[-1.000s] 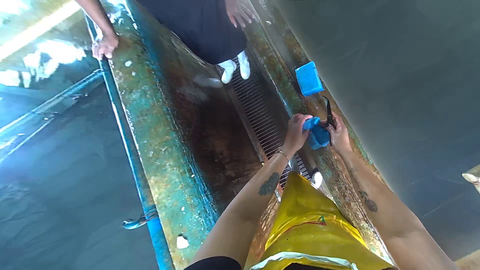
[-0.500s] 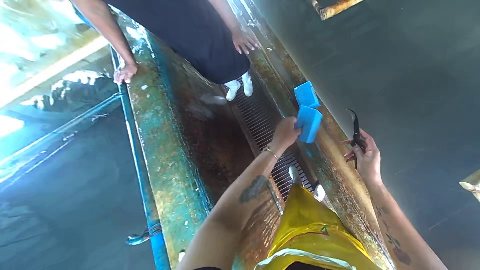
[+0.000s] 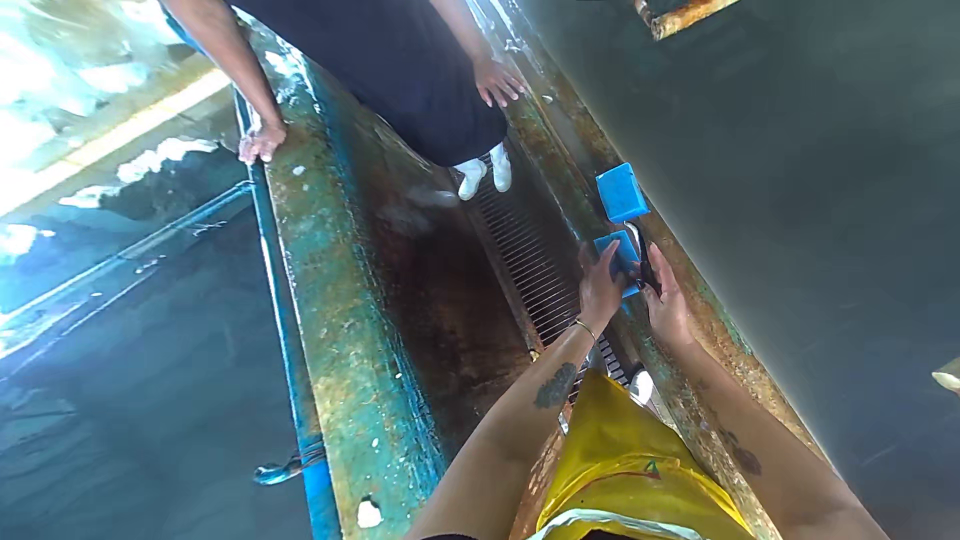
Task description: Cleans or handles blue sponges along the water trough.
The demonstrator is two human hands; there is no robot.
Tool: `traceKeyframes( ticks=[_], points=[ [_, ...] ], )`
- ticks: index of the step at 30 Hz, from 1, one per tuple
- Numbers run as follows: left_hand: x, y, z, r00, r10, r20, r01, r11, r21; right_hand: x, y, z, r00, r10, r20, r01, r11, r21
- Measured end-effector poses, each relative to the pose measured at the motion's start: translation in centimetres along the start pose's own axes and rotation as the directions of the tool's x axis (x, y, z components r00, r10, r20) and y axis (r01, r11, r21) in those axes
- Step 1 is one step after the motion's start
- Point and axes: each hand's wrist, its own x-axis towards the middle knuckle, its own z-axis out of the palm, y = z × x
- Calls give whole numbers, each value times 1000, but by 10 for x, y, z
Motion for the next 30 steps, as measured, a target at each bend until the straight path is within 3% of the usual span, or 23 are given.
traceKeyframes(
  ticks=[2, 4, 7, 9, 12, 15, 18, 21, 25, 30],
  points=[
    [2, -8, -3, 999, 42, -4, -42, 995, 94, 6, 4, 0, 996, 81, -27, -83, 994, -67],
    [7, -23, -7, 973, 222, -56, -210, 963, 167, 10, 11, 0, 992, 119, -39, -122, 989, -87],
    [23, -45, -19, 789, 614, 12, -604, 772, 197, 11, 17, 6, 993, 110, -28, -112, 992, -65],
    [38, -51, -27, 661, 731, 170, -751, 643, 152, 10, 18, 9, 996, 91, -13, -92, 992, -85],
    [54, -38, -35, 658, 676, 332, -744, 652, 145, 9, 10, 3, 994, 114, -6, -114, 993, -30],
    [64, -24, -34, 655, 647, 390, -740, 654, 158, -5, 3, -15, 997, 75, -27, -74, 997, 19],
    [69, -13, -37, 683, 583, 441, -698, 699, 157, -35, -3, -34, 994, 76, -74, -82, 993, -81],
    [74, -3, -41, 677, 516, 525, -693, 687, 219, -66, -16, -37, 990, 142, -3, -138, 960, -245],
    [77, 12, -50, 657, 477, 584, -690, 693, 209, -75, -14, -19, 997, 58, 42, -37, 922, -385],
    [89, 7, -50, 567, 597, 568, -790, 588, 170, -71, -16, -10, 994, 82, 70, -43, 897, -441]
  ],
)
